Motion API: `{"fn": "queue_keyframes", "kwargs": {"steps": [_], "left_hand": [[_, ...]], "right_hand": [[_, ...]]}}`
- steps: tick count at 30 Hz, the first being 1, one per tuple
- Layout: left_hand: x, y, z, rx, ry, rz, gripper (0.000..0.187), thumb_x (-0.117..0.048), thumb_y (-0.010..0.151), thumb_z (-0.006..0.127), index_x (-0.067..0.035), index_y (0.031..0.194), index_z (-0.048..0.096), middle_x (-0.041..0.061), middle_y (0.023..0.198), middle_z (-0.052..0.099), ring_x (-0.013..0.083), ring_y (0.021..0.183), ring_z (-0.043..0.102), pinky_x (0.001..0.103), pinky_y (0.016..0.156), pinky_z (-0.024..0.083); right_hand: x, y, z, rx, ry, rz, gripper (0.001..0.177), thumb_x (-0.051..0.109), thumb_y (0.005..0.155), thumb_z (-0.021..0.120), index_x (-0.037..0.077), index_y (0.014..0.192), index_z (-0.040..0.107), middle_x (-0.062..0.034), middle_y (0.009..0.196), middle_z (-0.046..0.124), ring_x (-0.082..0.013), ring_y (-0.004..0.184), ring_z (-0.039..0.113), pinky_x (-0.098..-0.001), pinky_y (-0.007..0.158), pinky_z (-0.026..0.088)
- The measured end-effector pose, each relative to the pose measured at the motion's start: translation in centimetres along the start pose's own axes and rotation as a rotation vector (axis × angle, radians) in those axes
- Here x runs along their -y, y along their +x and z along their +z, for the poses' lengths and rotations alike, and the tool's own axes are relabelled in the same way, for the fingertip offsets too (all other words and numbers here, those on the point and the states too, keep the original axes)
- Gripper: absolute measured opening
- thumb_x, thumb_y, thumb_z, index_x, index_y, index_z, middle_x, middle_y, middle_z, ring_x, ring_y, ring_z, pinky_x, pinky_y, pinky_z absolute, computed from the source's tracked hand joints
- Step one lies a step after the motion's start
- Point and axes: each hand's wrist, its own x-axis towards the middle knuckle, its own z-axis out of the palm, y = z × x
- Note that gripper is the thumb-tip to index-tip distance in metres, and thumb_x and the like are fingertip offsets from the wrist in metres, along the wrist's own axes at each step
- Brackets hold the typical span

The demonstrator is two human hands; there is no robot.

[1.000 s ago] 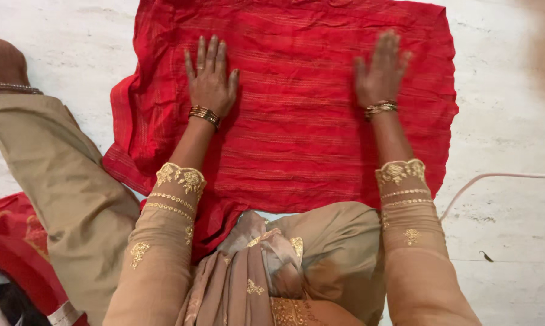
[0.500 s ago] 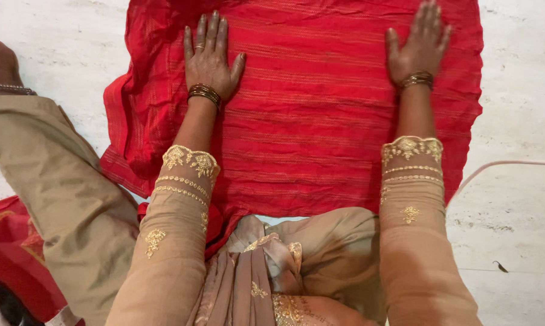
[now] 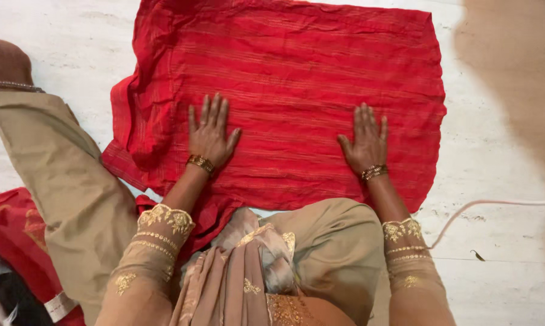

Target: The person buttons a red shirt and then folds it by hand while sitting on the floor.

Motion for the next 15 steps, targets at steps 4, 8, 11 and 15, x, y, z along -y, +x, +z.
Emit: {"fn": "queue_keyframes", "kwargs": {"steps": [4,8,11,15], "left_hand": [[2.3,-3.2,-1.5,-0.026,-0.132,-0.165,0.080,-0.053,0.105,0.046,-0.005,0.166,0.025,0.014,0.174,0.019,0.0314,0.162,0.015,0.048,0.131,0.008],[2.6,-0.7,-1.9,-0.043,-0.148,-0.155,0.082,-0.049,0.100,0.051,-0.001,0.162,0.026,0.016,0.171,0.019,0.0320,0.157,0.015,0.047,0.126,0.010],[2.3,0.1,-0.6,-0.088,-0.046,-0.153,0.080,-0.051,0.103,0.045,-0.003,0.164,0.025,0.015,0.173,0.018,0.0308,0.159,0.012,0.048,0.128,0.006],[-2.8,-3.7,0.4,0.025,0.068,-0.016,0.079,-0.060,0.101,0.032,-0.011,0.161,0.021,0.006,0.172,0.014,0.0229,0.157,0.008,0.052,0.125,-0.001]], "right_hand": [[-4.0,-3.5,-1.5,-0.088,-0.013,0.295,0.084,0.063,0.107,0.033,0.003,0.164,0.021,-0.0164,0.174,0.019,-0.0292,0.161,0.015,-0.0541,0.129,0.004],[-6.0,-2.9,-2.8,-0.107,-0.025,0.440,0.088,0.064,0.103,0.030,0.001,0.163,0.017,-0.0165,0.172,0.015,-0.0296,0.159,0.011,-0.0559,0.125,0.000],[-5.3,-2.6,-1.9,-0.085,0.027,0.365,0.086,0.063,0.104,0.028,0.001,0.163,0.016,-0.0163,0.172,0.012,-0.0290,0.159,0.008,-0.0572,0.123,-0.003],[-1.6,-5.9,1.4,-0.103,-0.040,-0.008,0.084,0.062,0.104,0.033,0.003,0.163,0.021,-0.0148,0.172,0.019,-0.0288,0.159,0.016,-0.0554,0.127,0.003]]}}
